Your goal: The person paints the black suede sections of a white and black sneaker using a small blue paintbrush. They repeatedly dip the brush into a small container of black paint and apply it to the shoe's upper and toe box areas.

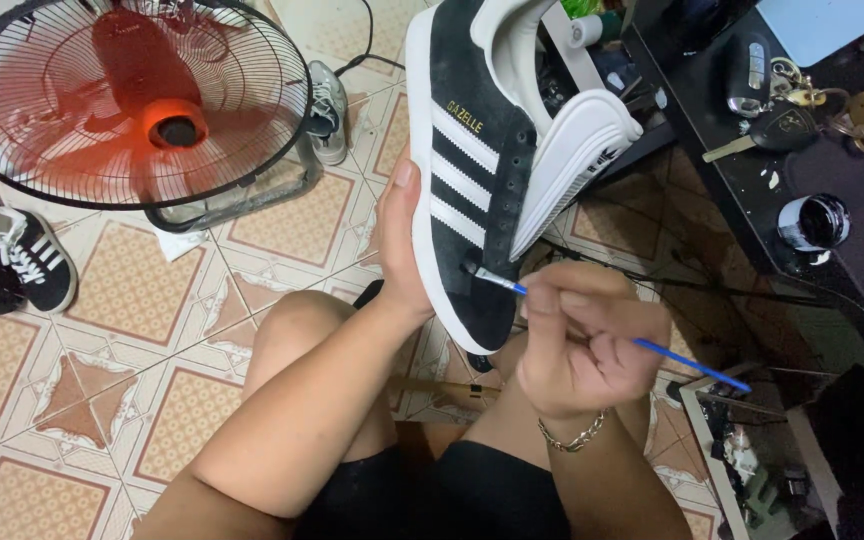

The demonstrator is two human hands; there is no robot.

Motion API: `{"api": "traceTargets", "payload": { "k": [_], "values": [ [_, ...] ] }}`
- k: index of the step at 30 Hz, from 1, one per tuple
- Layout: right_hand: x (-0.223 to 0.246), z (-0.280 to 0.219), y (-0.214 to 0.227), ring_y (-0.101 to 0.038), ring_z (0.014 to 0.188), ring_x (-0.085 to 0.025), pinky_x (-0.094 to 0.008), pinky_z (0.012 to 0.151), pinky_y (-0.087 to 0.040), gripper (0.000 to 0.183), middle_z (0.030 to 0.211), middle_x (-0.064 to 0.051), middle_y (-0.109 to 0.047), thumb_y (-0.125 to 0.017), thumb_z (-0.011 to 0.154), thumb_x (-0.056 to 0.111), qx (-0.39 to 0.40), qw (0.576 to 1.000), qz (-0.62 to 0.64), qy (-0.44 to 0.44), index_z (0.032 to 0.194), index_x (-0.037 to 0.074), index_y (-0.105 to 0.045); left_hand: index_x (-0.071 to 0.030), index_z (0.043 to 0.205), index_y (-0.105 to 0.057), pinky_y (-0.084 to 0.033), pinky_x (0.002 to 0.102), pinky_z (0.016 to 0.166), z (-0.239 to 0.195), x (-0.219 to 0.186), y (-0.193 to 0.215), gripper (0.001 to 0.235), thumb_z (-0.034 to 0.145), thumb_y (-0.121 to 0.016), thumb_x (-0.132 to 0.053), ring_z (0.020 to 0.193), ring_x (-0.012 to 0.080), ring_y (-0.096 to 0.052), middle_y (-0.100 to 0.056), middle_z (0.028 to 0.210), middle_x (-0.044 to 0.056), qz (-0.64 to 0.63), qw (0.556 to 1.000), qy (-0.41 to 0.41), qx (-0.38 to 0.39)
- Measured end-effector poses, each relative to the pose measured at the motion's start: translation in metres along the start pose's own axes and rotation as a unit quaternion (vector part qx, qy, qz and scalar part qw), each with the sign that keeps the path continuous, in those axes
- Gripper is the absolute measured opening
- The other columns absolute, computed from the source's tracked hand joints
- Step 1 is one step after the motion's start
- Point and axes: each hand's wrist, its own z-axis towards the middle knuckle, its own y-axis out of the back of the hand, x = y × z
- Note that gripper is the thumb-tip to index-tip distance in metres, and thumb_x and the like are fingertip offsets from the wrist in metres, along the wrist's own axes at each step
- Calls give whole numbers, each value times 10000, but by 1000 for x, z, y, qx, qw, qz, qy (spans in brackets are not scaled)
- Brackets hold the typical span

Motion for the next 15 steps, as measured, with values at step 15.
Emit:
{"api": "traceTargets", "payload": {
  "k": [15],
  "values": [
    [8, 0, 2, -578, 555, -47, -144, 464, -432, 244, 943, -218, -700, -643, 967, -79, -39, 998, 20, -34, 1117, 43, -494, 30, 1465, -490, -512, 382, 1050, -1, 9, 11, 567, 1152, -321, -412, 1164, 234, -643, -648, 1300, 169, 27, 1000, 6, -12]
  ]
}}
